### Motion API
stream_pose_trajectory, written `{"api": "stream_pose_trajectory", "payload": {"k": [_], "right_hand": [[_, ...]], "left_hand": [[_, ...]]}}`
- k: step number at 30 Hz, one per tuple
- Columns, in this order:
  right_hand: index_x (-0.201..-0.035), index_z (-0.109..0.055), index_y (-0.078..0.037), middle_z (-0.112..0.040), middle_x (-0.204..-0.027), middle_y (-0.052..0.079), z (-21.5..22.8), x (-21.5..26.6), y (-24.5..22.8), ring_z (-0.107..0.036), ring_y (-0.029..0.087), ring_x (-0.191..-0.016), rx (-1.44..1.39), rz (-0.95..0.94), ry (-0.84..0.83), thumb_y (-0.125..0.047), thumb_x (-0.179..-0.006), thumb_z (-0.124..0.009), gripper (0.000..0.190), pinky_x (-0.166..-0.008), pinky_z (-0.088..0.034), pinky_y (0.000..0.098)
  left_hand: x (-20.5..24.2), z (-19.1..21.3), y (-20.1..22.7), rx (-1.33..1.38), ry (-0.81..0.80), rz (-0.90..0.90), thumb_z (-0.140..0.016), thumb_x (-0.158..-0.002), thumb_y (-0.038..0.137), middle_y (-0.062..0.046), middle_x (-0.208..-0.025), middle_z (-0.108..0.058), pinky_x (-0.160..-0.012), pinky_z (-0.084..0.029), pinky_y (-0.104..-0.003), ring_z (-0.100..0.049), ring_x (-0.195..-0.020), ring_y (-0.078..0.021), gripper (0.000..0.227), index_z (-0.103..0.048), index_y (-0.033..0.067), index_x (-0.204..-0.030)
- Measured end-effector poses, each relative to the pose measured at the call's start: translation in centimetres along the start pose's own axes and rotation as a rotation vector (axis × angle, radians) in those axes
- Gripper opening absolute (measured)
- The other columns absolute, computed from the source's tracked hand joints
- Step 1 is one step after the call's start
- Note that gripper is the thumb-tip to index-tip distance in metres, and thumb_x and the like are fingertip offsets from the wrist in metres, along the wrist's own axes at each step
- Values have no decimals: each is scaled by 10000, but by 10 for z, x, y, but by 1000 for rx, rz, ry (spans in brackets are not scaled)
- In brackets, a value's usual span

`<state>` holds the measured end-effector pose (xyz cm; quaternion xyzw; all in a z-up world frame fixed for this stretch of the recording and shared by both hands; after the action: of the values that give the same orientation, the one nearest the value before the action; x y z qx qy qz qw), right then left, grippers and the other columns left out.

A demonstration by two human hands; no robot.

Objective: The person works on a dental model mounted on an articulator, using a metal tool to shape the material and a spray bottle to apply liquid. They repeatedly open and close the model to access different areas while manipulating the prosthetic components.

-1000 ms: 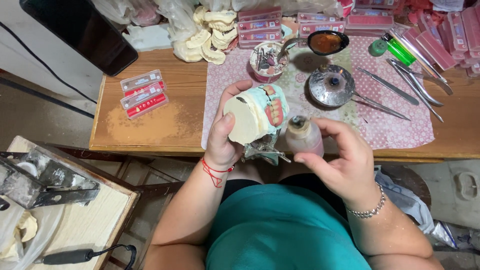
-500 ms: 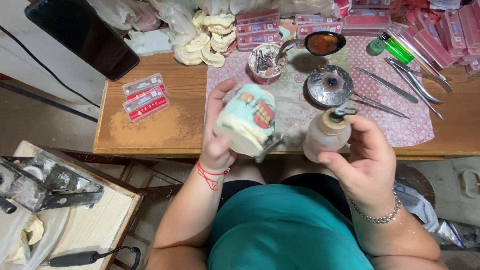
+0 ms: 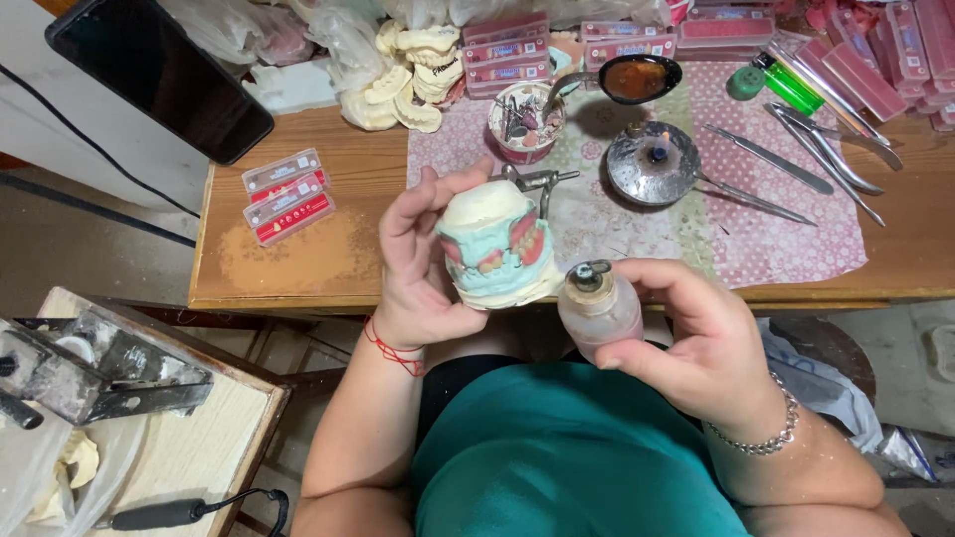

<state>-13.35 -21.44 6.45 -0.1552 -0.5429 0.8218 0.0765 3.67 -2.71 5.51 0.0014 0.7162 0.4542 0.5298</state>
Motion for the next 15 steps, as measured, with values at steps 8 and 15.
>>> {"api": "stream_pose_trajectory", "payload": {"k": [8, 15], "right_hand": [[-1271, -657, -31, -751, -1140, 59, 8, -10, -5, -683, 114, -983, 96, 21, 75, -191, -760, -866, 576, -917, -551, 251], [-1386, -513, 2, -622, -1329, 123, 10, -5, 10, -599, 198, -1249, -176, 77, 162, -102, -795, -814, 671, -1117, -481, 317]], "left_hand": [[2, -3, 0, -24, -25, -15, -817, -862, 43, -193, -1569, -471, -1443, 8, -576, -443, -1554, -487, 890, -276, 154, -1560], [0, 1, 6, -228, -13, 55, -855, -685, 71, -222, -1531, -527, -1440, -71, -485, -563, -1479, -342, 982, -315, 62, -1506]]}}
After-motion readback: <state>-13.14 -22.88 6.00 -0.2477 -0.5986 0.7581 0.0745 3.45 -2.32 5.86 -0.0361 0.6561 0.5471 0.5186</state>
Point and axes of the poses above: each hand's wrist, its own x-axis away from the middle knuckle, its own z-axis out of the back of the hand, y = z × x, the point moved 6 cm from there along -x, towards the middle knuckle
